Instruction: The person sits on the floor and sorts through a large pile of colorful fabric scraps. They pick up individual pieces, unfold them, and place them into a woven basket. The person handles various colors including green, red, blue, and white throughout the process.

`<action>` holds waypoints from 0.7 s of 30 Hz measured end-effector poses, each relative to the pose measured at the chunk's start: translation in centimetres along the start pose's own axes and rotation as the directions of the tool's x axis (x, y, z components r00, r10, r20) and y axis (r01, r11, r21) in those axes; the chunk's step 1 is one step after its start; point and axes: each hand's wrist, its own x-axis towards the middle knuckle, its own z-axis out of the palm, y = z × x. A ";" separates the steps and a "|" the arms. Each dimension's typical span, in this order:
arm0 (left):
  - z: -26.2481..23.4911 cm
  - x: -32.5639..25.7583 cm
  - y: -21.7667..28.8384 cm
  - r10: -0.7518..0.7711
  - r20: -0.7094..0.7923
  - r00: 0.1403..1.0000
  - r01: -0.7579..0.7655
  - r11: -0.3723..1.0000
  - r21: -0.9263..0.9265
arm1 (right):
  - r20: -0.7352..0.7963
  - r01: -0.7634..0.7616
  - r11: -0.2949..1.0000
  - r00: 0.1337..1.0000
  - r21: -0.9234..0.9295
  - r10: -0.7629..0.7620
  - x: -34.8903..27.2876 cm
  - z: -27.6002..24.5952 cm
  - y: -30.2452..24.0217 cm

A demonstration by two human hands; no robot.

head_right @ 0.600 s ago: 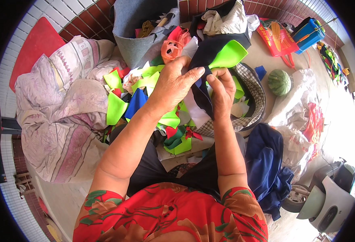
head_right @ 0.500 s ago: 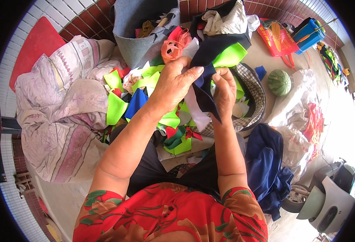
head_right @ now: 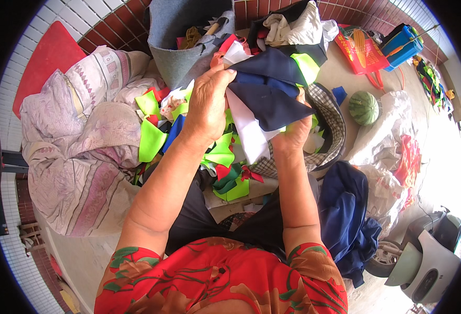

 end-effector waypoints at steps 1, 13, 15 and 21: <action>-0.2 0.1 0.2 -0.016 0.016 1.000 0.017 0.999 -0.048 | -0.007 0.018 1.000 1.000 0.011 -0.018 0.0 0.1 0.2; 0.0 0.1 0.1 -0.202 0.012 0.979 0.201 0.970 -0.137 | -0.076 0.051 0.981 0.995 -0.186 -0.066 -0.3 1.1 -0.2; 0.2 0.0 0.3 -0.148 0.023 0.989 0.148 0.988 -0.045 | -0.039 0.060 0.970 0.997 -0.237 -0.071 -0.5 1.2 -0.3; -0.1 -0.1 1.2 -0.134 0.056 0.989 0.108 0.934 0.341 | 0.048 0.125 0.886 0.992 -0.446 -0.116 -0.1 1.6 -0.1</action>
